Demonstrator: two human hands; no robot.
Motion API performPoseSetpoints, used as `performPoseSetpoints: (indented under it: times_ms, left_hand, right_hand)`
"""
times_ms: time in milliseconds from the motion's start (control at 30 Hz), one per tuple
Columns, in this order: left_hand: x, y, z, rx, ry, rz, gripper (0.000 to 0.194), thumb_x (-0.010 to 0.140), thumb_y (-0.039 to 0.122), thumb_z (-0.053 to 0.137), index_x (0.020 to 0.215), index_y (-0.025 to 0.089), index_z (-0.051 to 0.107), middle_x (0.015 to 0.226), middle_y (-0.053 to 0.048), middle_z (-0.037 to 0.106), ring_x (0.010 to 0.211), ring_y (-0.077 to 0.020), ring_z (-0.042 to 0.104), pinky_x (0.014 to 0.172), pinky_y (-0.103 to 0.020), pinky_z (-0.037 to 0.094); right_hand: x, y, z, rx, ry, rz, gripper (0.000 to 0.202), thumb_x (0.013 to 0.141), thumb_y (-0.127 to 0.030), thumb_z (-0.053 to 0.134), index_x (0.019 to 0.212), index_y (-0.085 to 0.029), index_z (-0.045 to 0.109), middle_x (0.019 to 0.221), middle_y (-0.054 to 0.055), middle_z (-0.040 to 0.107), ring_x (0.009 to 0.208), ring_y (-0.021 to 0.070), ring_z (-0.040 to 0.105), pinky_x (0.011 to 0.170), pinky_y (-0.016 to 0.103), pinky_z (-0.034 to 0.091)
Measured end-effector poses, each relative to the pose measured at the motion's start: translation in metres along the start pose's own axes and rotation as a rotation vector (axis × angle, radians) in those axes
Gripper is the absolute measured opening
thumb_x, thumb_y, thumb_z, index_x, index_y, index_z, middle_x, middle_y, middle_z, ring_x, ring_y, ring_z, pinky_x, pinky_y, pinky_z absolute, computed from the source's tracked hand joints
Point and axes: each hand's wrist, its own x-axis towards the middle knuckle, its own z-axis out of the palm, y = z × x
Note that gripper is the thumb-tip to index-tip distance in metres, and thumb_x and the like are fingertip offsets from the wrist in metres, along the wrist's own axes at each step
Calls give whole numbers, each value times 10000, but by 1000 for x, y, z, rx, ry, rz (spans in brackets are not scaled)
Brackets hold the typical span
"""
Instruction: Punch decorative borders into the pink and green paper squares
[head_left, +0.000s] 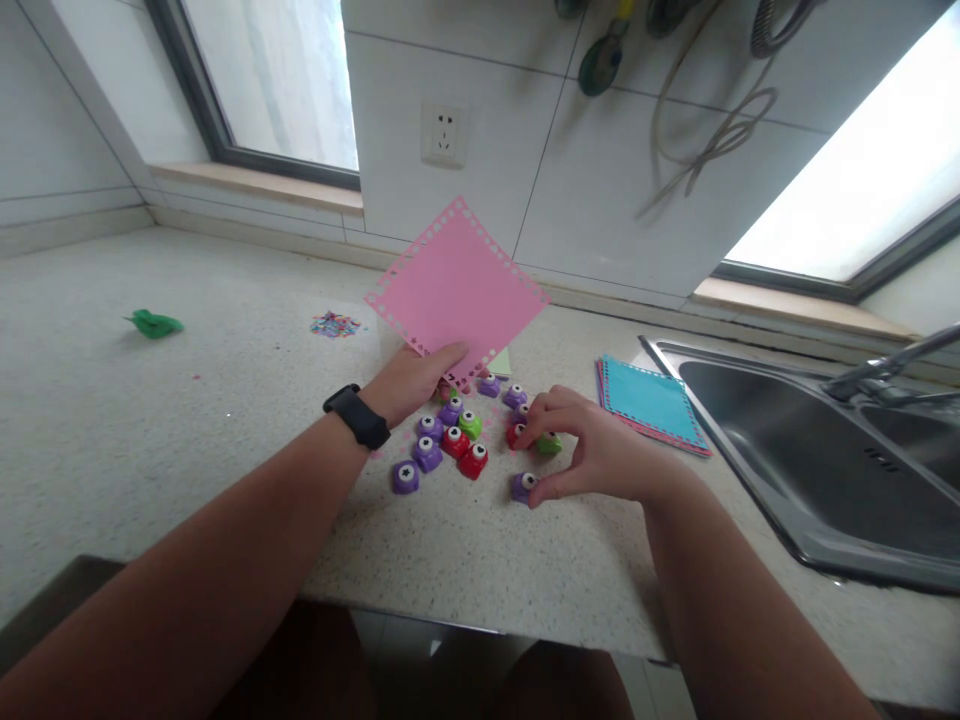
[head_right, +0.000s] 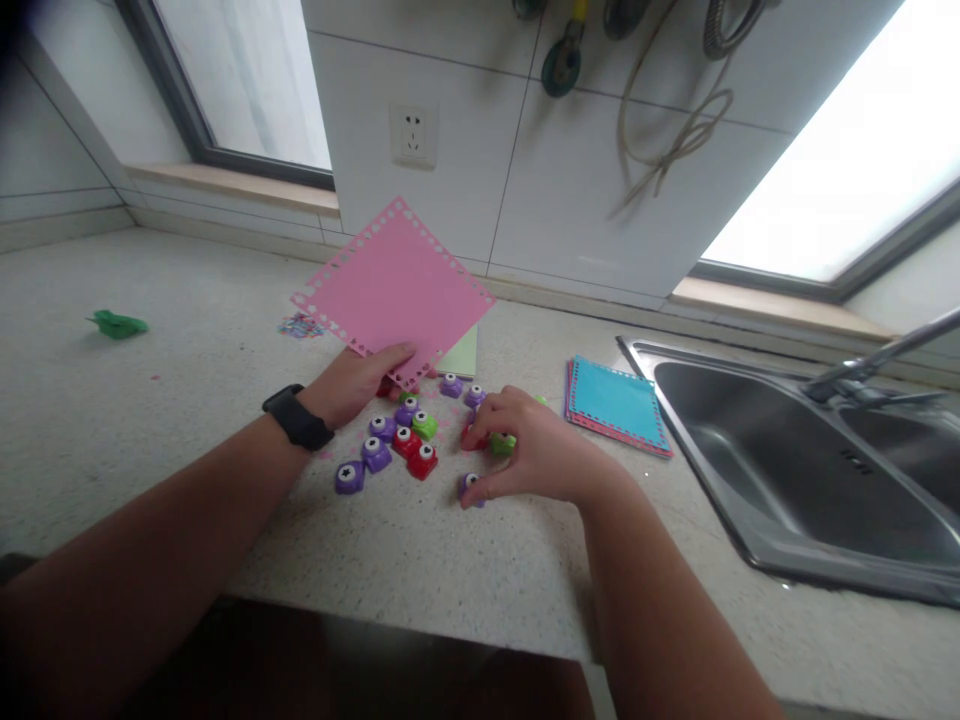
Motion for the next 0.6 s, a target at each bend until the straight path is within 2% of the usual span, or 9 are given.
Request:
performPoseSetpoints:
  times_ms: [100, 267, 600]
  left_hand:
    - [0, 0, 1, 9, -12, 6, 304, 880, 454, 602, 871, 157, 665, 766, -56, 725, 510, -107, 543, 477, -234, 417]
    - [-2, 2, 1, 92, -31, -11, 342, 884, 487, 580, 818, 165, 675, 740, -49, 709, 523, -116, 538, 516, -248, 435]
    - [-2, -1, -1, 199, -16, 13, 354, 878, 514, 568, 766, 182, 618, 665, -7, 637, 515, -117, 518, 538, -260, 434]
  right_hand:
    - [-1, -3, 1, -64, -59, 27, 364, 616, -530, 864, 875, -290, 778, 911, 38, 652, 921, 247, 536, 795, 366, 440]
    - [4, -3, 8, -103, -58, 27, 174, 758, -442, 800, 865, -305, 786, 888, 44, 640, 930, 242, 540, 808, 363, 440]
    - [8, 0, 20, -158, 28, 10, 185, 885, -398, 682, 1005, -272, 745, 911, 55, 659, 933, 237, 563, 824, 381, 453]
